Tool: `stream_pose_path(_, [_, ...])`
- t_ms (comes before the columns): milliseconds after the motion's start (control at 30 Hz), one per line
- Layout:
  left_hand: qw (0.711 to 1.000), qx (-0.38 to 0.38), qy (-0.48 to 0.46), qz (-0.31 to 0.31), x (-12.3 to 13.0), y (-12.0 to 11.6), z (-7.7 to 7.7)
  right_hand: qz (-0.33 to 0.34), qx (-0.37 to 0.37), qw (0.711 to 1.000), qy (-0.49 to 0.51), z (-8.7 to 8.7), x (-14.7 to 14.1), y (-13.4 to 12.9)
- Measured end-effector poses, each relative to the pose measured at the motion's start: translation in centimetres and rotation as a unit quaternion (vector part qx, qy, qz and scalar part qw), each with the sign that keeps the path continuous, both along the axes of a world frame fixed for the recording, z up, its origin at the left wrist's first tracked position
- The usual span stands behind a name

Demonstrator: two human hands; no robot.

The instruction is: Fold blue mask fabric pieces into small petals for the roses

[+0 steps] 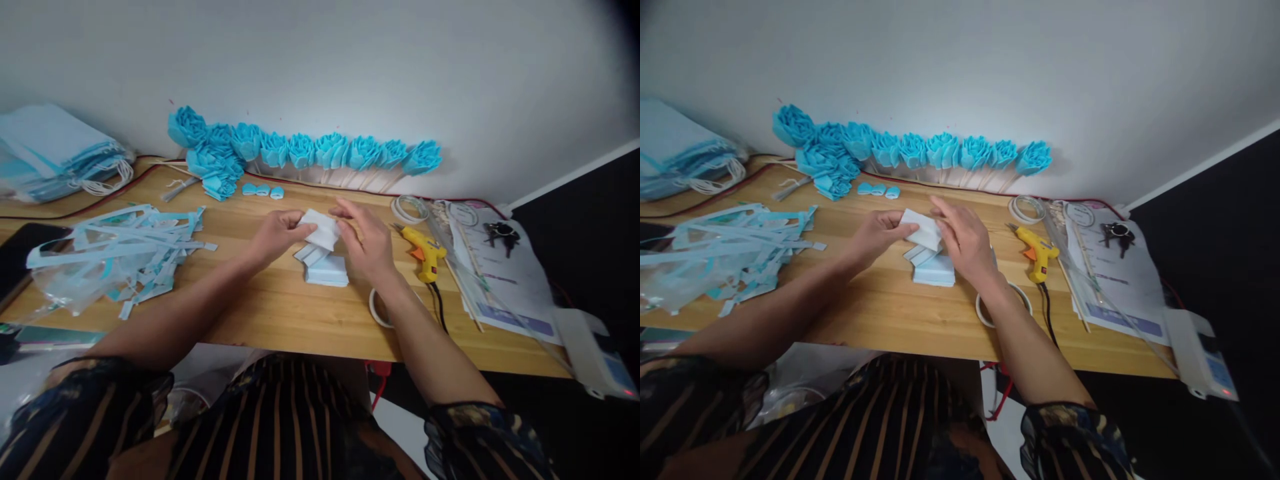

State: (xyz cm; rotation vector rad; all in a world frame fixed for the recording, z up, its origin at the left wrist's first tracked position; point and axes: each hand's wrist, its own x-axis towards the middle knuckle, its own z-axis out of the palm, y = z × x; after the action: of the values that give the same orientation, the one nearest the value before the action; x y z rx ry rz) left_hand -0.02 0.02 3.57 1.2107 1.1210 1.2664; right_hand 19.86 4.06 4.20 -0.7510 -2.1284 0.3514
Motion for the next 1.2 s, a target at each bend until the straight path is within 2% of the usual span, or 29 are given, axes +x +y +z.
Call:
stream_pose_path(200, [0.984,-0.03,-0.172,0.043,-0.5,0.5,-0.2,-0.006,-0.045,0.997,0.065,0.0,0.0,-0.2])
stream_pose_path(333, [0.974,-0.044,-0.216,0.049,-0.4,0.4,0.1,0.01,-0.057,0.997,0.05,-0.6,-0.1,-0.1])
stream_pose_path(467, [0.973,-0.05,-0.223,0.023,0.1,0.0,0.0,0.014,-0.022,0.999,0.024,-0.8,-0.3,0.1])
stream_pose_path(567, [0.974,-0.056,-0.221,0.007,0.4,-0.2,-0.2,0.017,-0.023,0.999,0.024,-0.7,-0.3,0.3])
stream_pose_path(900, [0.98,-0.056,-0.189,-0.024,0.7,-0.5,-0.2,-0.005,-0.171,0.977,0.125,-0.7,-0.6,0.1])
stream_pose_path(1200, [0.985,-0.051,-0.164,-0.027,0.7,-0.3,-0.4,-0.026,-0.232,0.954,0.189,-0.9,-0.9,0.3])
